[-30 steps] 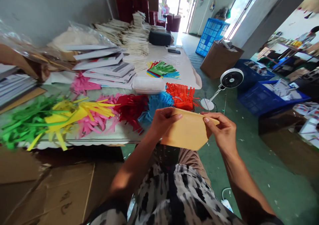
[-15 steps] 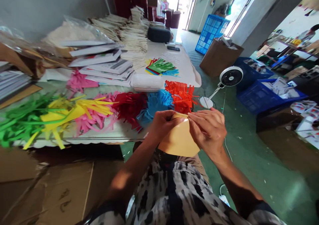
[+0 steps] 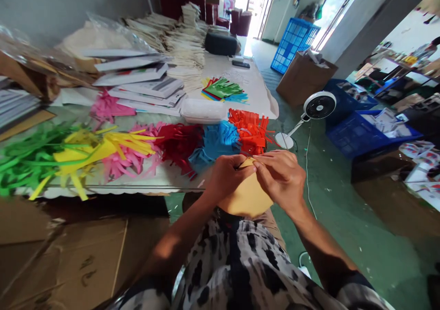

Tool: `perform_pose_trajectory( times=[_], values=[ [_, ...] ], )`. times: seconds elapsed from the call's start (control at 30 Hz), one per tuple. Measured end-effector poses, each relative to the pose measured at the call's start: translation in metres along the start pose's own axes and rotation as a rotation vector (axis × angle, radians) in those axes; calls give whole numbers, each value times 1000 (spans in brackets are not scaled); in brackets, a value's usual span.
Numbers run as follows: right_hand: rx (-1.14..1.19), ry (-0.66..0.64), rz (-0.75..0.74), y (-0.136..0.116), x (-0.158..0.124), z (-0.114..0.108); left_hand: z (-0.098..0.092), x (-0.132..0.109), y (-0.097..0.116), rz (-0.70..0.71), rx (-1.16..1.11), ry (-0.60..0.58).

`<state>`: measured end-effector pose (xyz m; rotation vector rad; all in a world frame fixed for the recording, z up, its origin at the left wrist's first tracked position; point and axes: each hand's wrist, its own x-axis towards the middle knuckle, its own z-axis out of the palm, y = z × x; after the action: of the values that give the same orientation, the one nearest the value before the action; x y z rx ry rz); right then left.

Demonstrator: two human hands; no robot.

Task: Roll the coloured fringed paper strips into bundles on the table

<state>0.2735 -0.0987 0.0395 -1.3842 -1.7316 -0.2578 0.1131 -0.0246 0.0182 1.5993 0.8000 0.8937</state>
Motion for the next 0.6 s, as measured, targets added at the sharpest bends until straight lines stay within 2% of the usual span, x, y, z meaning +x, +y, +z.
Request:
perform_pose_trajectory(
  times=[0.13,0.27,0.43,0.6],
  values=[
    [-116,98,-90,2,-5,4,1,0,-1,-15,43,5],
    [-75,70,-113,3,-5,6,2,0,-5,-31,38,12],
    [57,6,41,1,2,3,-2,-1,-7,-74,-55,-3],
    [147,-204,229,7,7,-6,-8,-1,-8,-133,-230,-53]
  ],
)
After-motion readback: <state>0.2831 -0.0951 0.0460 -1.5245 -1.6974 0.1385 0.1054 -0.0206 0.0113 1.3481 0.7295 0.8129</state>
